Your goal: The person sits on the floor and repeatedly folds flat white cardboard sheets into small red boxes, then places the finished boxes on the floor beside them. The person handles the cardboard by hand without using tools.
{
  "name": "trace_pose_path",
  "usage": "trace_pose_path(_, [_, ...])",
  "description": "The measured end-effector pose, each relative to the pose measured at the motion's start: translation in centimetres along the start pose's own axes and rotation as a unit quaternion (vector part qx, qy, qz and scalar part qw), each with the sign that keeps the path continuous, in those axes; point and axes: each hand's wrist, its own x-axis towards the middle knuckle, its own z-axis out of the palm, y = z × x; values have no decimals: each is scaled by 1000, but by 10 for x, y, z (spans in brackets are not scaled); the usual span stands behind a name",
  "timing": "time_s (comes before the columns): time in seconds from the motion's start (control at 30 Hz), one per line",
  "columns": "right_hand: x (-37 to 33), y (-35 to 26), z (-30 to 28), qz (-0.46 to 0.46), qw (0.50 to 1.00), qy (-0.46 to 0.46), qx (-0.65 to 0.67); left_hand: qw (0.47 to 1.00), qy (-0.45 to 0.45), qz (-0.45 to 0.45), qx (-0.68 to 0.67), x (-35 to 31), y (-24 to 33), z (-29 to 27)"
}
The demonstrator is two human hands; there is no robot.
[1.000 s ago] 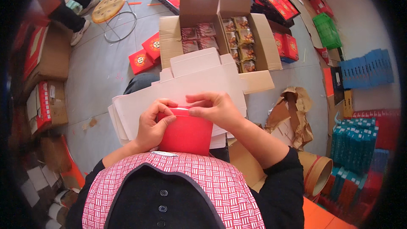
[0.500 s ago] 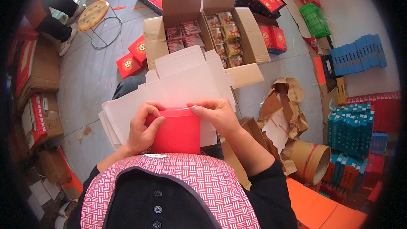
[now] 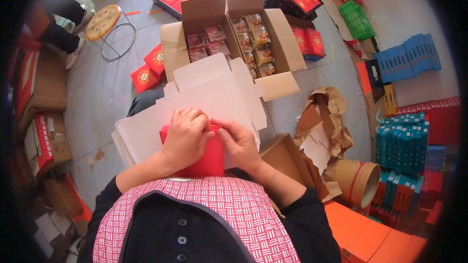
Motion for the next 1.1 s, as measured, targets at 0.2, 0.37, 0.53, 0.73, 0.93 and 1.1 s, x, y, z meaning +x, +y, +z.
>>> trace_pose_path(0.2, [0, 7, -1, -46, 999, -23, 2, 996, 17, -23, -86, -4, -17, -27])
trace_pose_path(0.37, [-9, 7, 6, -49, 997, 3, 53, 905, 12, -105, -411, -55, -67, -40])
trace_pose_path(0.53, [-9, 11, 21, -66, 995, 18, 75, 874, 82, -167, -450, -71, -45, -5])
trace_pose_path(0.73, [-9, 17, 30, -95, 995, 22, 30, 904, 94, -172, -381, -68, -40, -1])
trace_pose_path(0.93, [-12, 19, 32, -98, 993, 37, 57, 897, 112, -146, -402, -62, -32, -5])
trace_pose_path(1.1, [-15, 28, 32, -108, 992, 46, 36, 924, 105, -147, -338, -65, -35, -3])
